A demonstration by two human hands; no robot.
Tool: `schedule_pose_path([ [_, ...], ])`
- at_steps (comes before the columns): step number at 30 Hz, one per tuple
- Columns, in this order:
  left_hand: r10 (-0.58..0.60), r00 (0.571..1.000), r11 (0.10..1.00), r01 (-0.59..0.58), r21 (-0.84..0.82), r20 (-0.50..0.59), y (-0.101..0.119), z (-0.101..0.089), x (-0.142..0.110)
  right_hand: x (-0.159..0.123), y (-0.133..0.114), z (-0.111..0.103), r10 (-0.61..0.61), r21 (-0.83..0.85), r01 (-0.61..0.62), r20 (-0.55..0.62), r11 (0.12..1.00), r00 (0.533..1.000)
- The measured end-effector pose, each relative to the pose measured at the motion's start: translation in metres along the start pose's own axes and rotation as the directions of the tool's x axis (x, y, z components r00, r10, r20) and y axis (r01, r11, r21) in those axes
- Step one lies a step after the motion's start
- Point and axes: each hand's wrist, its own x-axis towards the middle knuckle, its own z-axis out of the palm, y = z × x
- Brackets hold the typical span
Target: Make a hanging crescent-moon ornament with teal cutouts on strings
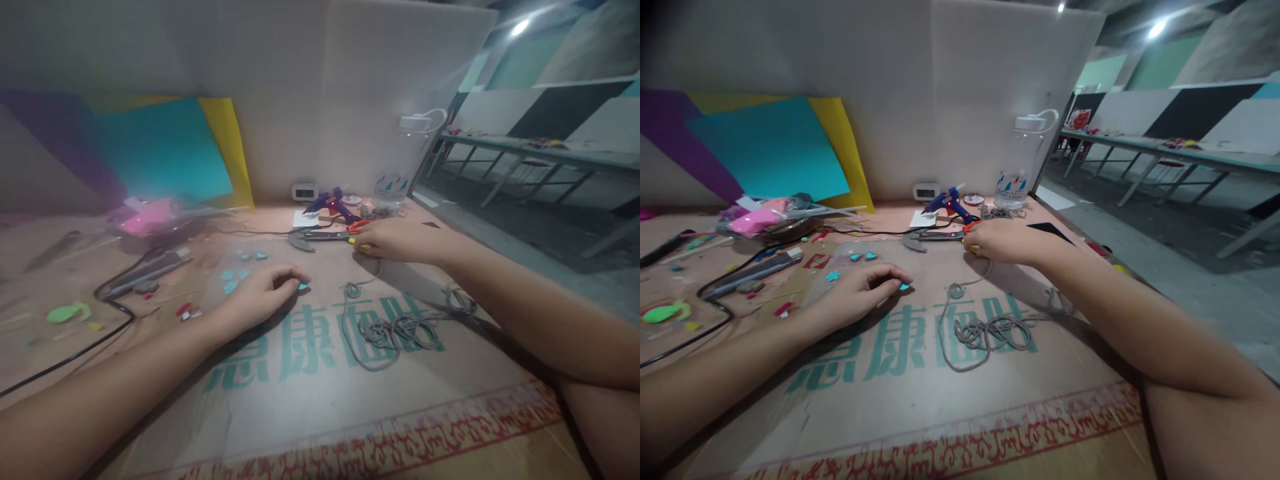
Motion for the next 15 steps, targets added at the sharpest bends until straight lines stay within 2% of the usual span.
schedule_pose_path([
  [4, 0.001, 1.0, 1.0, -0.001, 0.005, 0.006, 0.0, 0.0, 0.001, 0.009, 0.014, 0.013, 0.036, 0.068, -0.038, 0.039, 0.997, 0.999],
  [8, 0.024, 1.0, 1.0, -0.024, 0.003, -0.001, -0.002, 0.0, 0.001, 0.016, 0.018, 0.023, -0.008, 0.057, 0.009, -0.025, 0.998, 1.0],
  [12, 0.022, 1.0, 1.0, -0.022, -0.005, -0.004, -0.001, 0.001, 0.001, 0.02, 0.016, 0.03, 0.008, 0.021, -0.006, -0.086, 1.0, 0.996],
  [15, 0.052, 0.998, 0.999, -0.051, 0.011, -0.022, 0.0, 0.001, 0.0, 0.017, 0.003, 0.025, 0.057, 0.172, -0.033, -0.135, 0.984, 0.989],
])
